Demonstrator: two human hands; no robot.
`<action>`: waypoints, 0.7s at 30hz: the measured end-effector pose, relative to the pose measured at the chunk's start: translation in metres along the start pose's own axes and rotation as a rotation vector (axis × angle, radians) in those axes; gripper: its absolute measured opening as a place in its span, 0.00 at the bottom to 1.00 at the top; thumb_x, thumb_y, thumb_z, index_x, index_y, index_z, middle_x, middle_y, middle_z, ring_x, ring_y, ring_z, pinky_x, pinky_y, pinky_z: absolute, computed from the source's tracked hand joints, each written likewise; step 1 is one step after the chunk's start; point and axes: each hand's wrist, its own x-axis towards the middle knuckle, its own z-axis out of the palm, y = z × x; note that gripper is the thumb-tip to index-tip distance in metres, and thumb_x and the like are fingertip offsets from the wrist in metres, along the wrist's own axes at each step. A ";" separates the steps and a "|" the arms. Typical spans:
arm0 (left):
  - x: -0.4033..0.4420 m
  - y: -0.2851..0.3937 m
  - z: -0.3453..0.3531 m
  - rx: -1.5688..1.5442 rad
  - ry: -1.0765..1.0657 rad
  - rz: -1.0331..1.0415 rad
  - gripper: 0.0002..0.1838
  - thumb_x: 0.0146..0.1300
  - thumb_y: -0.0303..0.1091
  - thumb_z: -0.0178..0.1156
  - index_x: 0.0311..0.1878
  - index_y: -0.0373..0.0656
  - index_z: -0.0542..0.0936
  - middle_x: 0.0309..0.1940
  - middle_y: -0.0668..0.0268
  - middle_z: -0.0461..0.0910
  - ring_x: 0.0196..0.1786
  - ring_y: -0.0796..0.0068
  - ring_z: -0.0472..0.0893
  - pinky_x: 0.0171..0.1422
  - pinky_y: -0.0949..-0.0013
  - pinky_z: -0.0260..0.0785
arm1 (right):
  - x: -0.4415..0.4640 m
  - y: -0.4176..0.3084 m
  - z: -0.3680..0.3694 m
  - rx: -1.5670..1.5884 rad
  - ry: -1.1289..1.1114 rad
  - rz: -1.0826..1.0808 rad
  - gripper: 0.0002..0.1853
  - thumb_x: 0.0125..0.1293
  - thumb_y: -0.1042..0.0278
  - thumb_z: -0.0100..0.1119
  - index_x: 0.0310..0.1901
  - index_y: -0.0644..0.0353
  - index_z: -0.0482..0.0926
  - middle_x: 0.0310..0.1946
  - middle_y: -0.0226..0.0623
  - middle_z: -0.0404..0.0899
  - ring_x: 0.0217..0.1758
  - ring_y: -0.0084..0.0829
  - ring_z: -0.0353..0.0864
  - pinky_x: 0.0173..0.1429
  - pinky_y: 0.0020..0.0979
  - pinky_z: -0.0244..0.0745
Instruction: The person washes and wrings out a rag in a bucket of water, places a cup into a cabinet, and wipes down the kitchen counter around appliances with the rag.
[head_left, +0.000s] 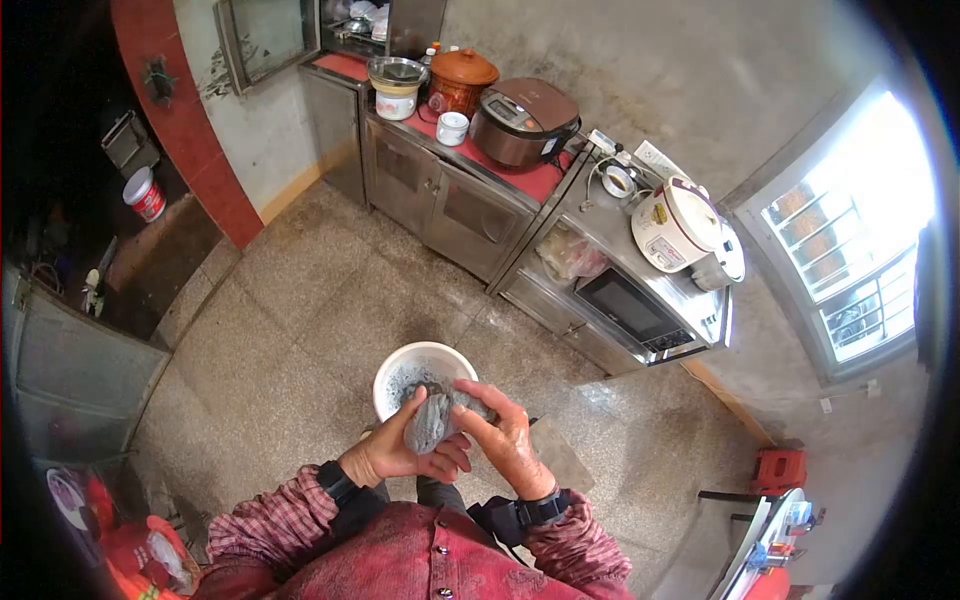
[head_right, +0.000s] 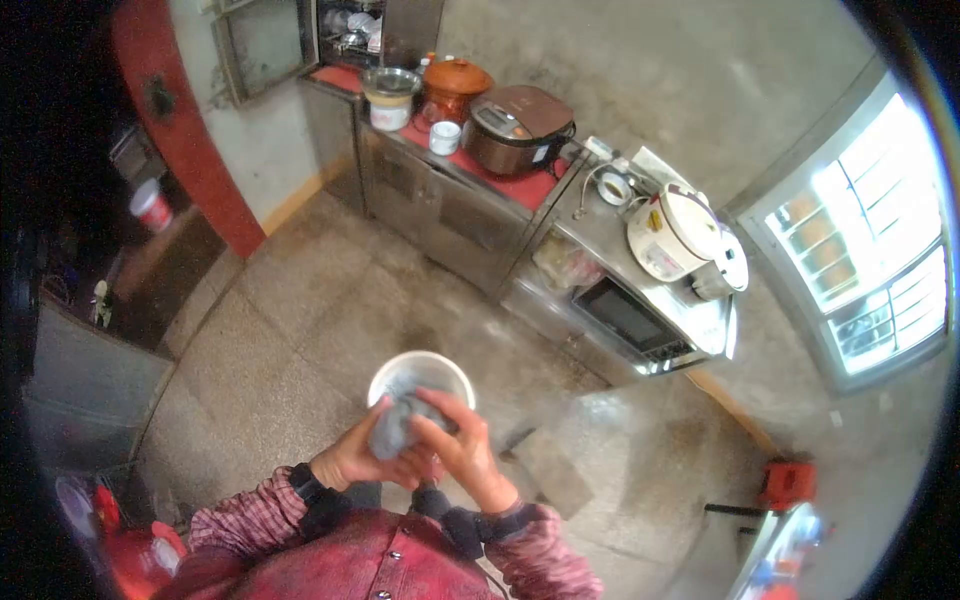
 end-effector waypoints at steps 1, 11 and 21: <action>-0.003 0.000 0.007 0.001 0.000 0.000 0.45 0.58 0.71 0.38 0.52 0.30 0.69 0.40 0.44 0.76 0.42 0.52 0.79 0.47 0.57 0.73 | 0.002 -0.003 -0.002 -0.020 -0.043 0.013 0.17 0.60 0.69 0.56 0.50 0.63 0.75 0.43 0.34 0.76 0.45 0.23 0.73 0.47 0.25 0.70; -0.010 -0.001 0.038 -0.031 -0.093 0.133 0.30 0.61 0.51 0.51 0.57 0.35 0.65 0.43 0.43 0.75 0.41 0.50 0.79 0.46 0.55 0.73 | 0.005 -0.038 0.005 0.110 -0.069 0.123 0.18 0.63 0.65 0.50 0.54 0.57 0.74 0.45 0.28 0.77 0.43 0.19 0.73 0.36 0.19 0.70; 0.008 -0.008 0.027 0.015 0.005 0.094 0.27 0.56 0.39 0.57 0.54 0.31 0.65 0.41 0.48 0.75 0.42 0.52 0.77 0.42 0.59 0.72 | -0.004 0.027 -0.008 0.231 0.089 0.308 0.26 0.70 0.49 0.39 0.58 0.63 0.67 0.43 0.38 0.78 0.40 0.21 0.76 0.36 0.19 0.72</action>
